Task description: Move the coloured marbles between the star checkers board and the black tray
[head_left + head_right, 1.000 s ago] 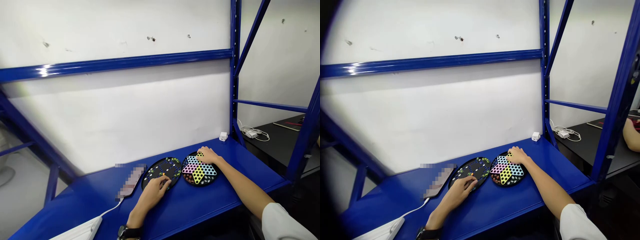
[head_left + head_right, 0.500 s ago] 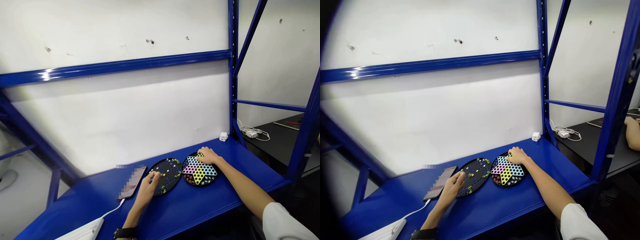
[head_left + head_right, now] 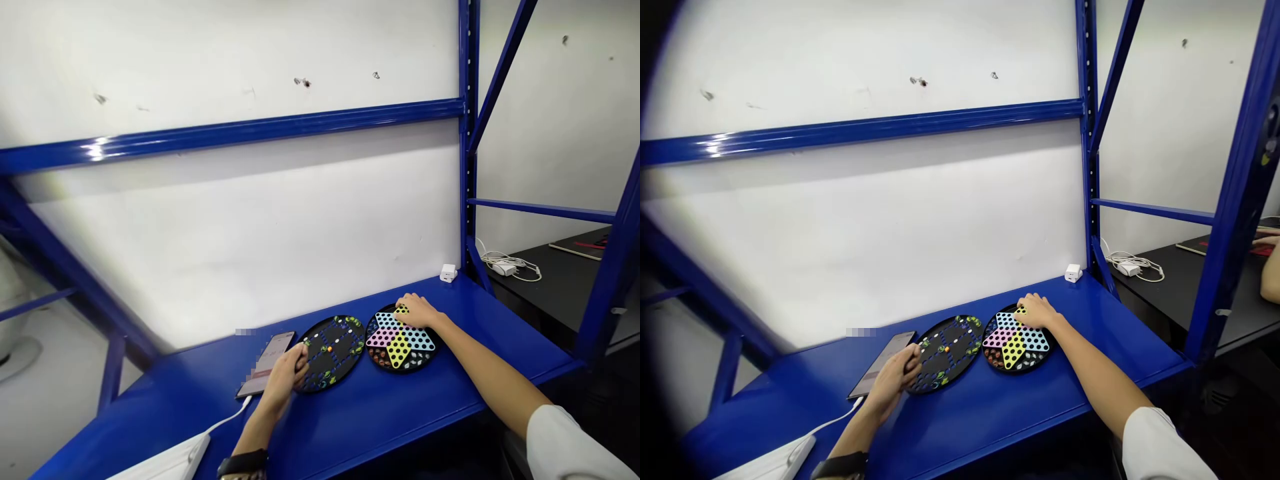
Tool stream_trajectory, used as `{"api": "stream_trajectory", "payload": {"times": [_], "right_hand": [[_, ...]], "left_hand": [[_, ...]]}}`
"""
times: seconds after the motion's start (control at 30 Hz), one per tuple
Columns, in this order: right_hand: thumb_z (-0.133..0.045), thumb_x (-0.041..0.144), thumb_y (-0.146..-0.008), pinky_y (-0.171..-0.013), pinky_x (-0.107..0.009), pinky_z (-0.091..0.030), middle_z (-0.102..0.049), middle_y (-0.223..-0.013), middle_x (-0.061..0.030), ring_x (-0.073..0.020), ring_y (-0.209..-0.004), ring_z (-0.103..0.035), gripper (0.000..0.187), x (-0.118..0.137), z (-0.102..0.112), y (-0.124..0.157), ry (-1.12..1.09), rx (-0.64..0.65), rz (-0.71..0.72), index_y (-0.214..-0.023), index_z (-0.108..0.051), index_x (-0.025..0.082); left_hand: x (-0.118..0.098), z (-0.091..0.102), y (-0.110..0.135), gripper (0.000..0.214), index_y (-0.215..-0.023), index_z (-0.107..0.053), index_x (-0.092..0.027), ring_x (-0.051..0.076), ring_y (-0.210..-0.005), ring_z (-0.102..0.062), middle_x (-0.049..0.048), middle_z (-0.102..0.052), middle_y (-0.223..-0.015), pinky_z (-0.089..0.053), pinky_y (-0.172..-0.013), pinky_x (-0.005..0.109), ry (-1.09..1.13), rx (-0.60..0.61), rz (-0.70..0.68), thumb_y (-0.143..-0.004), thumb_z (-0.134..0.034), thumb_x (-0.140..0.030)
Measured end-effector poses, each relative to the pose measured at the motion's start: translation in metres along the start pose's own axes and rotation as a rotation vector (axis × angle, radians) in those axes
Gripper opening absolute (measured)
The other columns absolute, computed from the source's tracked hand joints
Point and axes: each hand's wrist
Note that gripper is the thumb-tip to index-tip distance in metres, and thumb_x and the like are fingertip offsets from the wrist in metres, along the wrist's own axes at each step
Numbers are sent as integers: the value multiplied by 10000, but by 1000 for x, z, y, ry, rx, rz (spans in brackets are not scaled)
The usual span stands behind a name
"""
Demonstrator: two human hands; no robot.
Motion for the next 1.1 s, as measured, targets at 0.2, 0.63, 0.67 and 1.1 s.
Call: {"api": "stream_trajectory", "payload": {"times": [0.2, 0.63, 0.67, 1.1], "right_hand": [[-494, 492, -874, -1008, -442, -343, -586, -1246, -113, -300, -1193, -483, 406, 2, 2, 2, -12, 14, -1, -1154, -638, 235], [-501, 513, -866, -999, -458, -351, -586, -1241, -110, -318, -1190, -485, 427, 0, -1, -1, -19, 3, 8, -1160, -643, 238], [-502, 519, -865, -997, -455, -351, -587, -1239, -107, -315, -1188, -487, 428, 0, -2, -1, -17, 2, 9, -1158, -643, 241], [-509, 502, -868, -1003, -453, -345, -588, -1229, -113, -307, -1184, -485, 419, 3, 1, 0, -24, -3, 14, -1156, -647, 232]], "left_hand": [[6, 3, 1, 359, -804, -599, -214, 183, -615, -512, -12, -529, -621, -347, -600, 278, -891, 112, -201, -882, -368, -478], [3, 3, 12, 364, -853, -661, -238, 308, -889, -647, 101, -717, -856, -405, -761, 357, -1190, 21, -152, -890, -389, -477], [3, 2, 13, 378, -878, -673, -238, 316, -904, -649, 108, -721, -877, -411, -773, 370, -1201, 24, -155, -892, -385, -482], [9, -13, 18, 297, -863, -602, -246, 292, -645, -639, 63, -611, -649, -438, -695, 378, -1365, 77, -251, -897, -383, -444]]}}
Point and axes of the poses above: each hand's wrist, its own y-axis away from the middle knuckle, its own z-axis out of the back of the hand, x = y × z
